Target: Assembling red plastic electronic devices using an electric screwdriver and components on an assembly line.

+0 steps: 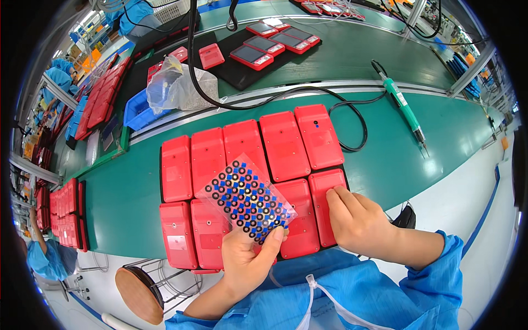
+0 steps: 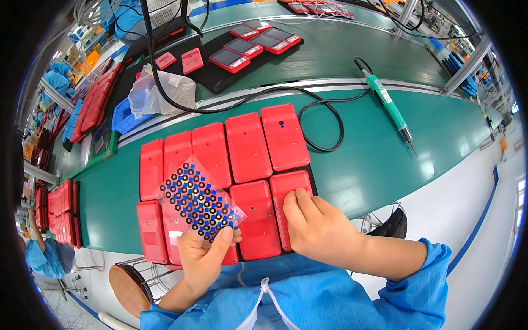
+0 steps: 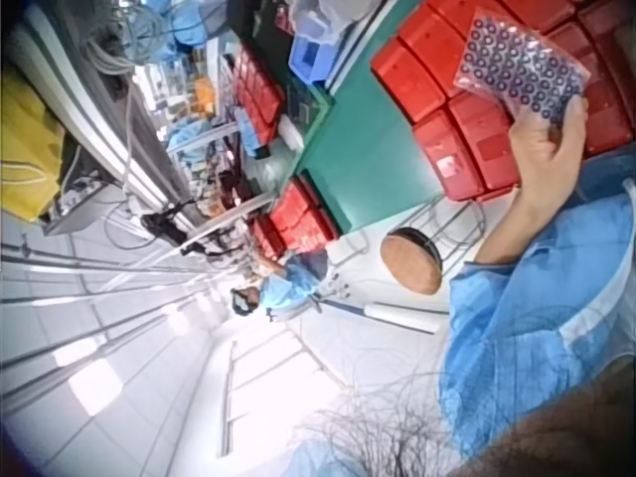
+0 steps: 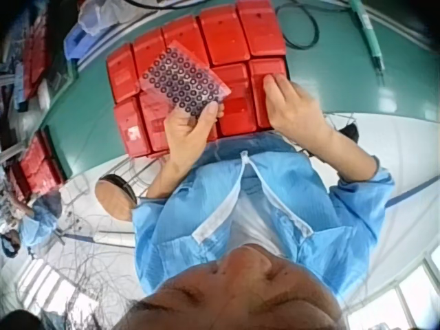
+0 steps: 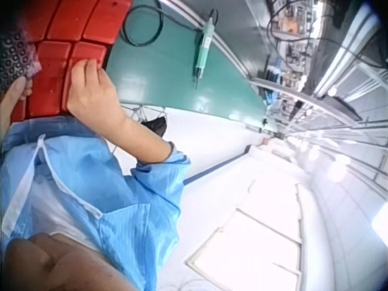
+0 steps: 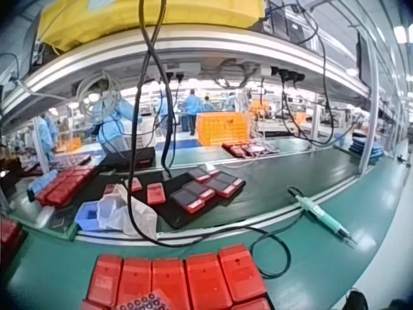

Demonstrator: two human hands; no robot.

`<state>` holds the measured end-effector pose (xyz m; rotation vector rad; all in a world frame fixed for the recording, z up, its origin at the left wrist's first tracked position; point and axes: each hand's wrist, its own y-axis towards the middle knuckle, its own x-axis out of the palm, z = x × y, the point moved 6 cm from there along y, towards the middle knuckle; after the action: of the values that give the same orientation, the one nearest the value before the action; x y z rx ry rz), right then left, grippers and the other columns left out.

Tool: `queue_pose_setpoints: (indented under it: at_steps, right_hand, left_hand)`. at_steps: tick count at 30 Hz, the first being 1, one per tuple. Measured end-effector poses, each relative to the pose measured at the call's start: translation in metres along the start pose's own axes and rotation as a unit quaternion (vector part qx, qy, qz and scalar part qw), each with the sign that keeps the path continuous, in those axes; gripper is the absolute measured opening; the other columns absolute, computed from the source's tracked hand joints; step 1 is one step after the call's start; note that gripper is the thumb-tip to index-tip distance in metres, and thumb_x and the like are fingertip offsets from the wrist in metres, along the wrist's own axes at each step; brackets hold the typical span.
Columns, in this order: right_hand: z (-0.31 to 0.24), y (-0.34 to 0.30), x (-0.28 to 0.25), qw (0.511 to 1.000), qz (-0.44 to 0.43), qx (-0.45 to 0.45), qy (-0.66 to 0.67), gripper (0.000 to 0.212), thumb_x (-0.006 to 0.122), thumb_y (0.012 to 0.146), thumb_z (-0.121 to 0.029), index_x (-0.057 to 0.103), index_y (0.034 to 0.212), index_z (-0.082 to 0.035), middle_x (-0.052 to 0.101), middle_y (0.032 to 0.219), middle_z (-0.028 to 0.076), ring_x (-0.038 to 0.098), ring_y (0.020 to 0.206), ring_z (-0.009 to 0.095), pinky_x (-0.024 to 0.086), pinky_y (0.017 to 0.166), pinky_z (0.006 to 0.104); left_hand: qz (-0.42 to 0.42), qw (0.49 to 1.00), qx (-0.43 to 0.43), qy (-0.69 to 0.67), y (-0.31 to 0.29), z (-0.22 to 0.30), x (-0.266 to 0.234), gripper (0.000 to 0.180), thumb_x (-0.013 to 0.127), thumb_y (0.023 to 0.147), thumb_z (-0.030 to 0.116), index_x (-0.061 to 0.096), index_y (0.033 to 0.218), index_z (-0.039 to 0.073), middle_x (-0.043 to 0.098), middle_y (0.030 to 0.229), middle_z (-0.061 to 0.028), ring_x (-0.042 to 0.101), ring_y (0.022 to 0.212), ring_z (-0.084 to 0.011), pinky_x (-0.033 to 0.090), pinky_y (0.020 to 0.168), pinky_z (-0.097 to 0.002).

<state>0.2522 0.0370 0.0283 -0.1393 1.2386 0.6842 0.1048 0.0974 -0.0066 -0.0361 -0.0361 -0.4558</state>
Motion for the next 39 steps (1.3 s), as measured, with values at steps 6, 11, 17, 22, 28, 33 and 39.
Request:
queue_pose_setpoints:
  at_steps: [6, 11, 17, 22, 28, 33, 39]
  right_hand:
    - [0.007, -0.013, 0.001, 0.994, 0.002, 0.063, 0.091, 0.032, 0.054, 0.057, -0.011, 0.059, 0.083, 0.008, 0.051, 0.103, 0.018, 0.052, 0.095, 0.030, 0.044, 0.080, 0.0364]
    - [0.015, -0.023, 0.002, 0.980, 0.043, 0.129, 0.144, 0.039, 0.052, 0.064, -0.008, 0.055, 0.100, 0.006, 0.049, 0.105, 0.016, 0.051, 0.098, 0.030, 0.042, 0.083, 0.0379]
    - [0.018, -0.023, 0.000, 0.971, 0.055, 0.168, 0.162, 0.034, 0.052, 0.065, -0.006, 0.057, 0.098, 0.002, 0.047, 0.109, 0.016, 0.051, 0.098, 0.030, 0.042, 0.082, 0.0373]
    - [0.019, -0.006, -0.037, 0.933, 0.207, 0.188, 0.227, 0.031, 0.057, 0.060, -0.005, 0.063, 0.091, -0.004, 0.055, 0.098, 0.012, 0.056, 0.087, 0.027, 0.045, 0.069, 0.0353]
    - [0.000, 0.014, -0.040, 0.894, 0.320, 0.142, 0.280, 0.031, 0.060, 0.054, -0.009, 0.064, 0.085, -0.007, 0.057, 0.079, 0.004, 0.057, 0.070, 0.019, 0.043, 0.057, 0.0288]
    - [-0.007, 0.019, -0.041, 0.901, 0.309, 0.134, 0.275, 0.025, 0.062, 0.055, -0.009, 0.063, 0.080, -0.007, 0.057, 0.078, 0.003, 0.057, 0.070, 0.018, 0.042, 0.055, 0.0280]
    - [-0.009, 0.022, -0.043, 0.890, 0.308, 0.157, 0.297, 0.024, 0.068, 0.056, -0.010, 0.062, 0.079, -0.006, 0.057, 0.078, 0.003, 0.057, 0.068, 0.019, 0.043, 0.055, 0.0290]
  left_hand:
    - [-0.009, 0.998, -0.012, -0.056, -0.004, 0.008, 0.001, 0.008, 0.055, 0.083, 0.003, 0.060, 0.086, -0.002, 0.062, 0.076, -0.0058, 0.057, 0.068, -0.0091, 0.045, 0.059, -0.0226]
    - [-0.028, 0.995, -0.023, -0.097, -0.007, 0.007, 0.001, 0.009, 0.054, 0.084, 0.003, 0.059, 0.088, -0.003, 0.061, 0.080, -0.0062, 0.057, 0.071, -0.0092, 0.046, 0.061, -0.0224]
    - [-0.035, 0.994, -0.059, -0.091, -0.013, 0.007, 0.005, 0.010, 0.055, 0.084, 0.005, 0.060, 0.090, -0.001, 0.062, 0.081, -0.0058, 0.058, 0.071, -0.0094, 0.047, 0.059, -0.0221]
    - [-0.028, 0.990, -0.083, -0.110, -0.012, 0.000, 0.008, 0.013, 0.057, 0.084, 0.009, 0.060, 0.093, 0.001, 0.063, 0.083, -0.0060, 0.060, 0.073, -0.0111, 0.049, 0.058, -0.0231]
    - [-0.056, 0.988, -0.068, -0.125, -0.016, 0.003, 0.011, 0.015, 0.056, 0.085, 0.010, 0.060, 0.097, 0.002, 0.063, 0.086, -0.0047, 0.060, 0.076, -0.0103, 0.048, 0.062, -0.0222]
    - [-0.069, 0.993, -0.022, -0.096, -0.016, 0.008, 0.011, 0.017, 0.051, 0.088, 0.013, 0.057, 0.100, 0.002, 0.061, 0.090, -0.0048, 0.059, 0.079, -0.0101, 0.047, 0.063, -0.0218]
    - [-0.040, 0.996, 0.080, -0.030, -0.020, 0.013, 0.011, 0.022, 0.037, 0.093, 0.016, 0.051, 0.099, 0.000, 0.058, 0.081, -0.0046, 0.054, 0.067, -0.0112, 0.044, 0.061, -0.0240]
